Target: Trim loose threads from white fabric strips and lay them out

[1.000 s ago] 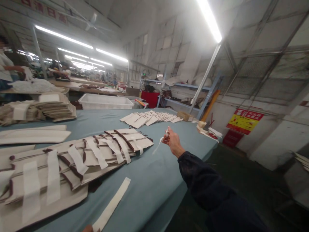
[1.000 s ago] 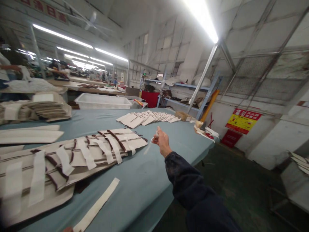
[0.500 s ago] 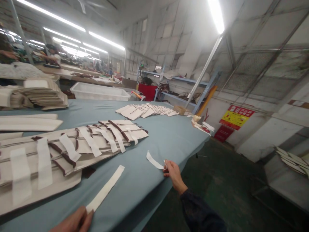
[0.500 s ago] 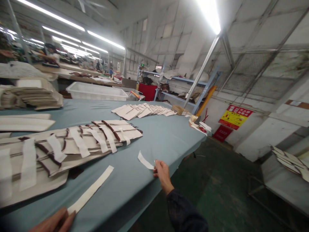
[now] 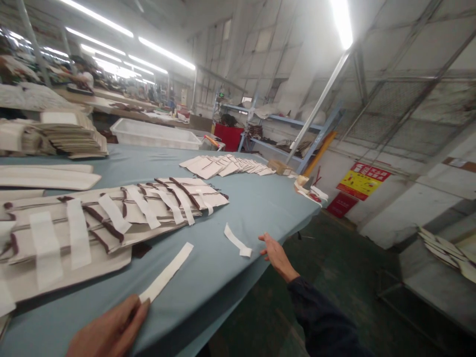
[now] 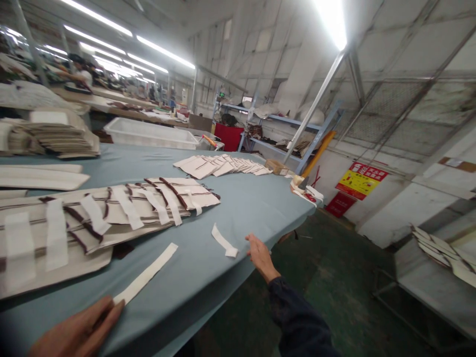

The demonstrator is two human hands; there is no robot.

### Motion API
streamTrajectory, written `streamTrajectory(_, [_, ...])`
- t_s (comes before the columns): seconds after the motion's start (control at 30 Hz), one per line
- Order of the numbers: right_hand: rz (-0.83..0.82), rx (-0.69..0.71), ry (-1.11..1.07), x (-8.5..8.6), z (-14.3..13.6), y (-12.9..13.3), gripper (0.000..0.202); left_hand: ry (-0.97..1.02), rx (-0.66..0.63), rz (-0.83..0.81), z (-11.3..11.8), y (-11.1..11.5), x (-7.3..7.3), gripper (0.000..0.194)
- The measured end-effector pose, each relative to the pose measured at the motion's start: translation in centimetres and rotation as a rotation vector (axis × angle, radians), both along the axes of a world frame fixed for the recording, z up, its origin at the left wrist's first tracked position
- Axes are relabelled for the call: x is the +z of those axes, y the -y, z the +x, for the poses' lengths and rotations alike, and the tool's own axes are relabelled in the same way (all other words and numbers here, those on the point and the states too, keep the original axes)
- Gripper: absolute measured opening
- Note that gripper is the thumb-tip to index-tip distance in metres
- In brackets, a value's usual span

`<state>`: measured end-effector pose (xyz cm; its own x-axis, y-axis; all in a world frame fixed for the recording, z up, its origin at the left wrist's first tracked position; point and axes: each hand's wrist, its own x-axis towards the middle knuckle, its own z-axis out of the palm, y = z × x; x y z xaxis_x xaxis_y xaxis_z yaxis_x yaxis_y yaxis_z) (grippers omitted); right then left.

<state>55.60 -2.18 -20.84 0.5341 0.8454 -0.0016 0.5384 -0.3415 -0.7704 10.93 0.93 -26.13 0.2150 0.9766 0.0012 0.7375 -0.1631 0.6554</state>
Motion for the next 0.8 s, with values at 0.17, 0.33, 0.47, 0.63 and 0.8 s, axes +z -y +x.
streamTrajectory(0.17, [-0.006,-0.035,0.159,1.0,-4.0,2.2,0.051,0.643,0.201,-0.111,-0.6,0.7,2.5,0.055])
streamTrajectory(0.33, [0.083,0.384,0.189,1.5,-15.9,4.0,0.036,1.153,0.34,-0.242,-1.4,0.6,2.2,0.057])
streamTrajectory(0.47, [0.294,0.717,0.19,0.7,-25.9,4.7,0.016,1.346,0.33,-0.326,-2.3,0.1,2.8,0.057])
streamTrajectory(0.63, [0.548,0.776,0.292,-1.1,-31.7,4.2,0.019,1.538,0.304,-0.468,-3.8,0.1,3.8,0.043])
streamTrajectory(0.8, [0.564,0.844,0.417,-3.2,-33.5,5.0,0.03,1.637,0.336,-0.579,-4.8,1.0,3.8,0.057])
